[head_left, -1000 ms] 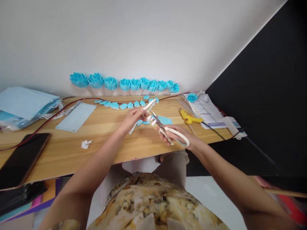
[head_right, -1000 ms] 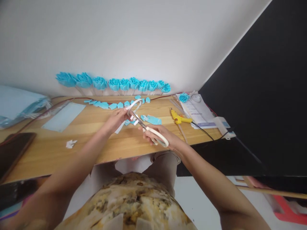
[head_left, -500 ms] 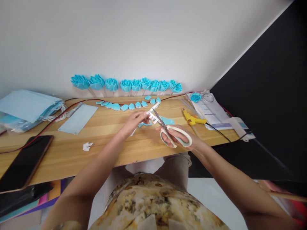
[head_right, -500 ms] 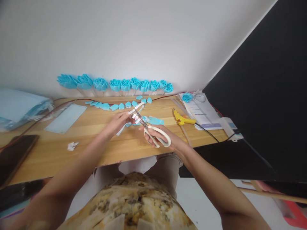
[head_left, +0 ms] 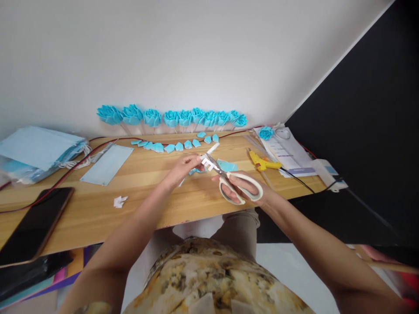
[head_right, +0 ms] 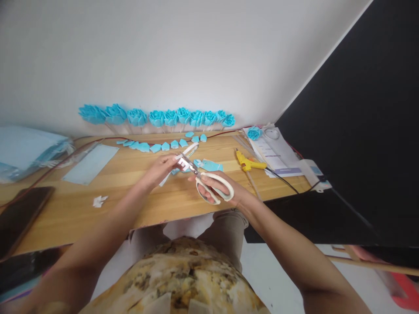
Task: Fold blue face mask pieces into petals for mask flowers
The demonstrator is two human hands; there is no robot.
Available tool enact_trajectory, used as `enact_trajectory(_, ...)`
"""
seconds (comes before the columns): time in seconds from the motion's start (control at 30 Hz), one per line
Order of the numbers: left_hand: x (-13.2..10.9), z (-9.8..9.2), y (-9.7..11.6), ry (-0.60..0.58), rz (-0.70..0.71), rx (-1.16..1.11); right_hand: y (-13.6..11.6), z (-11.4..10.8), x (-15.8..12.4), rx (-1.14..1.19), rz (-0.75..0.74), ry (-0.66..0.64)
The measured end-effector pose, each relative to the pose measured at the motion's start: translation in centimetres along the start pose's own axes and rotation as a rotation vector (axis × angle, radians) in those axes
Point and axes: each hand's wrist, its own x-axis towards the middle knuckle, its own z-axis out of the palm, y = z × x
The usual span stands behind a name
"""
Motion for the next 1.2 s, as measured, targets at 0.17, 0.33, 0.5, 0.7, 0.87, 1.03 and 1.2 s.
enact_trajectory(0.17,0.0,-0.1,-0.2,0.008,-0.003,-0.032,0.1,-0.1,-0.2,0.0,-0.024,0.011)
enact_trajectory(0.33,0.1,-0.3,-0.5,0.009,-0.002,-0.028,0.1,-0.2,-0.1,0.006,-0.045,-0.007)
enact_trajectory(0.5,-0.1,-0.3,-0.5,0.006,0.005,-0.021,-0.3,0.0,0.0,-0.019,-0.036,0.0)
enact_trajectory(0.7,-0.4,0.1,0.4,0.023,-0.013,0.035,0.0,-0.3,0.4,-0.025,-0.003,0.014)
enact_trajectory(0.87,-0.6,0.2,0.9,0.034,-0.014,0.093,0.4,-0.7,0.6,0.051,-0.057,-0.027)
enact_trajectory(1.03,-0.6,0.2,1.8,0.024,-0.006,0.16,1.3,-1.4,0.6,0.073,-0.074,-0.014)
enact_trajectory(1.2,-0.5,0.2,2.1,0.062,0.023,0.168,1.5,-1.6,0.7,0.042,-0.08,-0.008)
